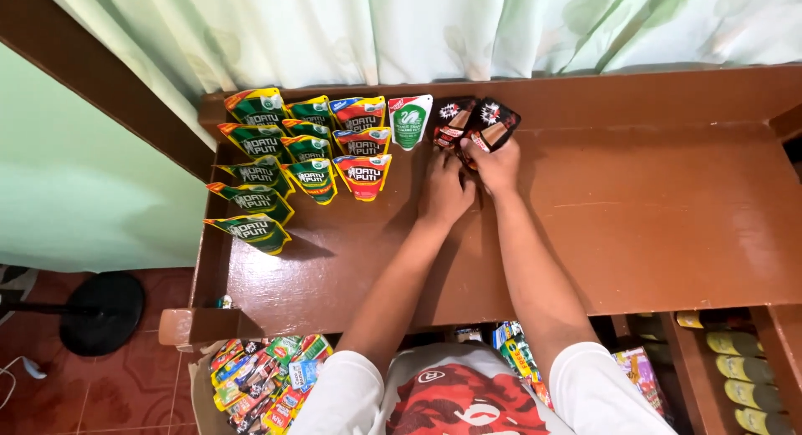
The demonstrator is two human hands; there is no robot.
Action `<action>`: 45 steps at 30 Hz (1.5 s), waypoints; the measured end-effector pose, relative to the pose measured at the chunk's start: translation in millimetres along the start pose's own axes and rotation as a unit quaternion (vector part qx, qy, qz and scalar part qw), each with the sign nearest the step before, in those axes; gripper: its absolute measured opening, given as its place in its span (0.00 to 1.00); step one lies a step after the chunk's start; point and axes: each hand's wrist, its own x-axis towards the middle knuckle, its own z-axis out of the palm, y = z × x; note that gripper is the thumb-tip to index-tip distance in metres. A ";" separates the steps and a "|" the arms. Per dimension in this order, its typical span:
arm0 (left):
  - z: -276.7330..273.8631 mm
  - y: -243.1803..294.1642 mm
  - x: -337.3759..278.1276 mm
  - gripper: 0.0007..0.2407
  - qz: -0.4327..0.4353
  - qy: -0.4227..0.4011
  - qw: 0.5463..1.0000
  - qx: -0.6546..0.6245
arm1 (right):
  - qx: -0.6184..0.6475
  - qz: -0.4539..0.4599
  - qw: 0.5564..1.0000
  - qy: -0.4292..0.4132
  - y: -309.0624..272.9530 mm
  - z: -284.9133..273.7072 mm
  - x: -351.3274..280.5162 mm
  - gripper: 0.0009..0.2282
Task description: The person organizes various food and seasoning packets from a cardboard box on the floor onto low wooden shelves.
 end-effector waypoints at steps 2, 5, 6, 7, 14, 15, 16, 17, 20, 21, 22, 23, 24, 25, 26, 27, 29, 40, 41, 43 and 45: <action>-0.1 0.2 1.2 0.15 -0.003 -0.002 1.000 0.001 | 0.051 0.003 0.999 0.017 -13.1 2.7 -1.3 0.11; 1.1 0.4 0.8 0.14 -0.016 -0.004 1.000 0.006 | 0.136 0.003 0.990 0.031 -20.6 0.1 -3.9 0.13; 1.0 0.0 0.4 0.14 -0.023 -0.002 1.000 0.011 | 0.171 -0.002 0.985 0.029 -21.0 -0.9 -4.6 0.13; 0.8 -0.4 -1.0 0.14 -0.024 -0.001 1.000 0.011 | 0.170 -0.001 0.985 0.029 -23.3 -0.2 -6.4 0.13; 4.8 -4.1 -1.6 0.19 0.001 0.008 1.000 0.012 | 0.104 0.061 0.992 -0.048 -21.2 -3.2 1.5 0.12; 5.2 -3.4 -0.9 0.18 -0.005 -0.001 1.000 0.013 | 0.145 0.062 0.985 -0.066 -19.4 -5.8 4.0 0.13; 5.5 -3.1 -1.4 0.18 -0.005 -0.002 1.000 0.011 | 0.143 0.062 0.986 -0.065 -21.9 -5.6 2.9 0.13; 6.0 -3.0 0.4 0.18 -0.003 0.000 1.000 0.019 | 0.136 0.082 0.985 -0.071 -25.2 -4.9 4.0 0.13; 7.8 -1.0 -1.2 0.20 -0.005 -0.002 1.000 0.030 | 0.127 0.106 0.983 -0.085 -18.7 -10.5 8.2 0.12; 7.1 -2.2 2.3 0.21 -0.006 -0.001 0.999 0.036 | 0.127 0.106 0.981 -0.098 -14.6 -9.9 14.7 0.12; 6.4 -4.0 4.0 0.21 -0.003 0.002 0.999 0.036 | 0.128 0.102 0.982 -0.098 -20.2 -6.1 13.8 0.12; 7.4 -3.5 3.2 0.25 0.003 0.016 0.999 0.028 | 0.125 0.115 0.980 -0.101 -26.2 -5.6 10.4 0.12; 8.7 -3.0 2.4 0.28 0.009 0.029 0.999 0.021 | 0.122 0.127 0.979 -0.103 -32.0 -5.4 7.2 0.12; 7.2 -1.0 0.6 0.28 0.009 0.026 0.999 0.018 | 0.121 0.128 0.979 -0.100 -30.1 -5.9 6.2 0.12; 5.8 1.0 -1.3 0.25 -0.003 0.018 1.000 0.016 | 0.106 0.120 0.982 -0.101 -28.2 -6.7 5.1 0.12; 2.9 1.5 0.8 0.22 -0.012 0.012 1.000 0.015 | 0.093 0.110 0.984 -0.103 -27.0 -4.4 7.9 0.12; 1.0 1.6 2.1 0.23 -0.010 0.010 1.000 0.005 | 0.101 0.103 0.985 -0.094 -32.0 -1.5 1.7 0.12; -3.3 3.1 -1.3 0.24 -0.017 -0.014 1.000 -0.018 | 0.041 0.043 0.996 -0.072 -23.8 -0.1 -15.3 0.09; -1.4 0.2 2.0 0.24 -0.015 -0.002 0.999 -0.031 | 0.025 0.047 0.996 -0.072 -23.4 1.5 -13.1 0.08; -1.5 0.1 7.7 0.23 -0.006 0.010 0.999 -0.045 | 0.010 0.044 0.996 -0.071 -28.0 5.1 -9.2 0.07; -4.3 4.5 3.6 0.24 0.022 0.038 0.999 -0.013 | 0.009 0.038 0.996 -0.080 -33.6 7.3 -13.8 0.09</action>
